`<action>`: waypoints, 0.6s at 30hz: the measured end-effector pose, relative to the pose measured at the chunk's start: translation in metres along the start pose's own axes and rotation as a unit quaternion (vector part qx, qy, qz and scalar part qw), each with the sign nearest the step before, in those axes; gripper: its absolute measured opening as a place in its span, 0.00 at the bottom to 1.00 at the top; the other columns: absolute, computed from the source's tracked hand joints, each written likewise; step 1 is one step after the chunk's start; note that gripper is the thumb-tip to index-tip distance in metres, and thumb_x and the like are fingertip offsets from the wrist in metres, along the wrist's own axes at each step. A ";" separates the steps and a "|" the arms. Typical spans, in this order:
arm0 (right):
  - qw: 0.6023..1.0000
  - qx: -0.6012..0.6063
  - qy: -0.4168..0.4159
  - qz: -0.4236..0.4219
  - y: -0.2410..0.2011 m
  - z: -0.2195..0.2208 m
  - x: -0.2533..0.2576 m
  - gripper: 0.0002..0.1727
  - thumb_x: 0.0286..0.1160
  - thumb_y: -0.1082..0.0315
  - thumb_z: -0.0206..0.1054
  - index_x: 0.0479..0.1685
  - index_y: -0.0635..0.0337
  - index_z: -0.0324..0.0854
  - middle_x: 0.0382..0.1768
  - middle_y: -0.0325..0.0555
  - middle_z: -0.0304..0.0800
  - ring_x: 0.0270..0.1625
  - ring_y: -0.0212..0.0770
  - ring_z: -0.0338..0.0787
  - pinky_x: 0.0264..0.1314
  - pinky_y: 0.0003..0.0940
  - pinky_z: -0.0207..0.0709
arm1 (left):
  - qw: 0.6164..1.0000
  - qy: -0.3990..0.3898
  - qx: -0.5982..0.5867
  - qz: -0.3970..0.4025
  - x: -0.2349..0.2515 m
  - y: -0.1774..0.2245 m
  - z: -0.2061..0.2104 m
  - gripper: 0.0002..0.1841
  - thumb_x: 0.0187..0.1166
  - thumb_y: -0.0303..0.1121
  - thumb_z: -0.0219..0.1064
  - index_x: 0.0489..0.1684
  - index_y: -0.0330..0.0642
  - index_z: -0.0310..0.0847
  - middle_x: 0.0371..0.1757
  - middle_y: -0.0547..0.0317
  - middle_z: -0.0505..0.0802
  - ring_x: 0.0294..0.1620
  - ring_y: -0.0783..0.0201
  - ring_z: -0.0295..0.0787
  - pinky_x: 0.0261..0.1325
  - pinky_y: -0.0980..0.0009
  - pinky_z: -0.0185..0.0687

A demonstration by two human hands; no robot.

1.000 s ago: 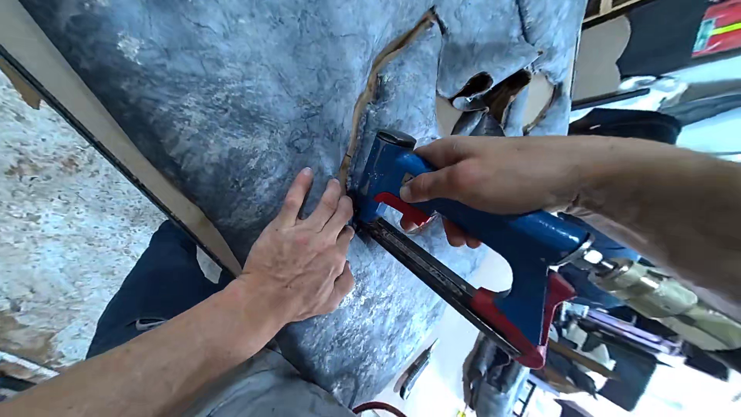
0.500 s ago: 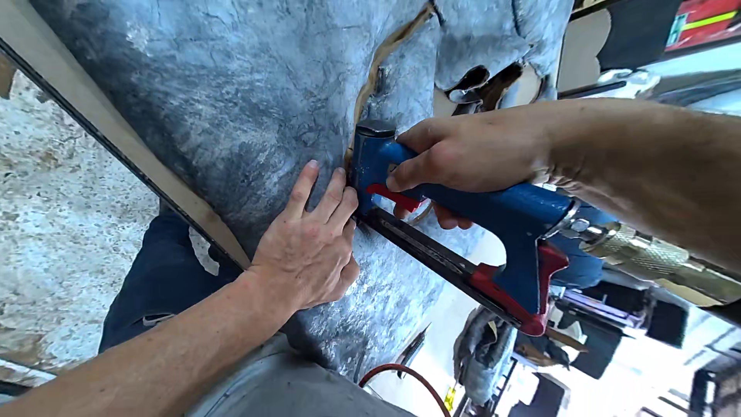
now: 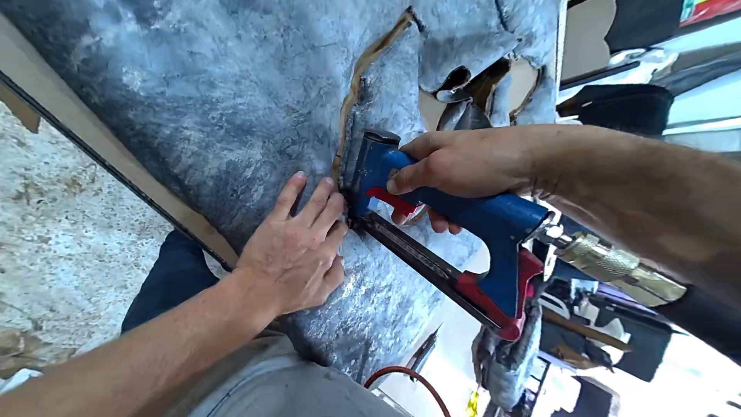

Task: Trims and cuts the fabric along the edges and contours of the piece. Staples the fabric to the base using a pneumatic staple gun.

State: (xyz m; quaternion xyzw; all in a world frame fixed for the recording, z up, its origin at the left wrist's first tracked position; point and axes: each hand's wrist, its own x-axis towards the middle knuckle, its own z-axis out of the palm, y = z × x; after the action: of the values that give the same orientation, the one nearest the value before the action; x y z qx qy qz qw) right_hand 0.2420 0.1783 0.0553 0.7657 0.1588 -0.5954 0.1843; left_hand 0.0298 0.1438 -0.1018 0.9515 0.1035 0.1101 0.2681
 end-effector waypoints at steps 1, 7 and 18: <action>1.000 0.011 0.001 -0.005 0.005 0.000 0.000 0.14 0.94 0.59 0.51 0.57 0.61 0.73 0.36 0.54 0.93 0.18 0.45 0.90 0.18 0.37 0.86 | 1.000 -0.015 0.007 0.018 0.000 -0.005 -0.004 0.30 0.78 0.58 0.50 0.62 0.52 0.92 0.83 0.46 0.79 0.91 0.41 0.61 0.91 0.34 0.41; 0.995 0.099 -0.010 -0.016 0.018 0.001 0.000 0.14 0.94 0.61 0.50 0.57 0.62 0.74 0.41 0.58 0.93 0.20 0.47 0.90 0.19 0.36 0.86 | 0.996 -0.070 0.041 0.044 0.008 -0.015 -0.013 0.34 0.79 0.64 0.45 0.64 0.56 0.91 0.85 0.48 0.77 0.91 0.41 0.60 0.89 0.35 0.45; 0.985 0.170 -0.005 0.038 0.016 0.003 0.003 0.15 0.94 0.58 0.50 0.60 0.60 0.73 0.39 0.58 0.94 0.18 0.47 0.90 0.18 0.38 0.86 | 0.998 -0.048 0.035 0.035 0.011 -0.015 -0.010 0.32 0.75 0.61 0.51 0.55 0.49 0.94 0.82 0.45 0.80 0.90 0.40 0.61 0.88 0.35 0.46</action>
State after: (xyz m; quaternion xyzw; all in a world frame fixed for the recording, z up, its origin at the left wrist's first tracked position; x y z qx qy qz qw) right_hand 0.2474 0.1627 0.0527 0.7885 0.0250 -0.6100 0.0747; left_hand 0.0355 0.1640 -0.0992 0.9675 0.0606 0.0700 0.2351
